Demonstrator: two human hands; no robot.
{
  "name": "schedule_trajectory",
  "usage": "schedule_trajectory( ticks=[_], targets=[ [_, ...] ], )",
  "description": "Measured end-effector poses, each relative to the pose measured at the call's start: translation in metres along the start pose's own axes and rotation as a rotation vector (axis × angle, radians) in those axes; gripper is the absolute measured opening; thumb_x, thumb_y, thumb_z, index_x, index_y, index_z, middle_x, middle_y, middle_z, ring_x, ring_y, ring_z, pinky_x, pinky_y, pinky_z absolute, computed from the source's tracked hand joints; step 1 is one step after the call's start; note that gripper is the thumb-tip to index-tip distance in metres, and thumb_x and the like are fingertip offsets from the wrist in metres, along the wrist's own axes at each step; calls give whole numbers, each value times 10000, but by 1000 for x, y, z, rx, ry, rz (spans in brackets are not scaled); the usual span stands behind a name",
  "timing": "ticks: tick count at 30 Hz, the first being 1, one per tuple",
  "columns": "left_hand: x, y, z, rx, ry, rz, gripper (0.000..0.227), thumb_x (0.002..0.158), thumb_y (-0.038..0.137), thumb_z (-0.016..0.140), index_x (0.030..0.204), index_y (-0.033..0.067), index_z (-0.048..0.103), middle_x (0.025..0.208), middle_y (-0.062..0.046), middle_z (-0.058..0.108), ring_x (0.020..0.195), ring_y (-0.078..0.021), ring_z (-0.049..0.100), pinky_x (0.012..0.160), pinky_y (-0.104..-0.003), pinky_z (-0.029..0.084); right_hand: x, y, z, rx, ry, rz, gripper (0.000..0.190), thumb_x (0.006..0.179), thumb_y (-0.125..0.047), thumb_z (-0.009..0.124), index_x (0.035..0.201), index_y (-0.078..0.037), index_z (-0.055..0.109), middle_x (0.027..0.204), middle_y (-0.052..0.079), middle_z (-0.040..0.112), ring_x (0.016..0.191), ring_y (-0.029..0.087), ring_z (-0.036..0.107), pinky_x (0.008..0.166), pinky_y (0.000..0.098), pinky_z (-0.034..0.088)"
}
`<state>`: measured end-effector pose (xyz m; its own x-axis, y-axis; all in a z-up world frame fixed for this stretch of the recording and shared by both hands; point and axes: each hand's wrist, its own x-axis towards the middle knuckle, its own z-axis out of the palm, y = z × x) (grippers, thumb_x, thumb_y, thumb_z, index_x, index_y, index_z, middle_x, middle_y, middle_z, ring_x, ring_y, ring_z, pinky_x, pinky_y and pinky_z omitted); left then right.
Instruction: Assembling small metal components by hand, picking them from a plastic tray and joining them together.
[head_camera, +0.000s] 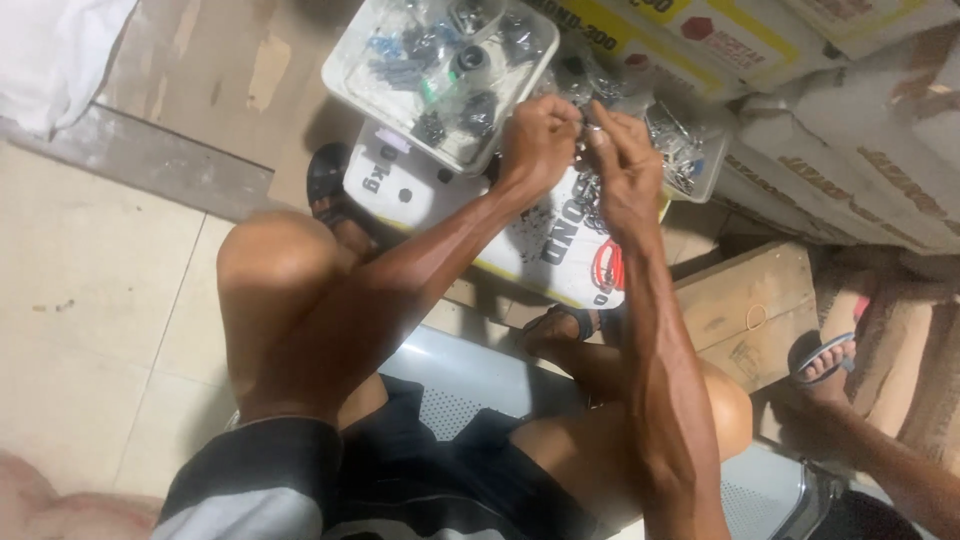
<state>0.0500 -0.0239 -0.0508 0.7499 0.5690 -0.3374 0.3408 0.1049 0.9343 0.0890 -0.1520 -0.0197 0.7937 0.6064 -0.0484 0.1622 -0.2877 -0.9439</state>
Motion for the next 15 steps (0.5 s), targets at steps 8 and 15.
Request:
schedule_trajectory(
  ticks=[8,15],
  targets=[
    [4,-6,-3,5,-151,59,147,917,13,610,812,100,664,859,-79,764,747,-210,768,619,-323,679,12,-3,1,27,-21,149,77,1022,-67,671,1090,-101,681,1081,58,722,937,181,708,848,340,649],
    [-24,37,-26,528,-263,9,467,1013,34,563,1474,42,489,634,-16,665,465,-141,671,326,-266,530,16,139,40,-613,-57,60,280,1060,13,608,804,-88,555,617,19,564,446,125,517,363,239,447]
  ],
)
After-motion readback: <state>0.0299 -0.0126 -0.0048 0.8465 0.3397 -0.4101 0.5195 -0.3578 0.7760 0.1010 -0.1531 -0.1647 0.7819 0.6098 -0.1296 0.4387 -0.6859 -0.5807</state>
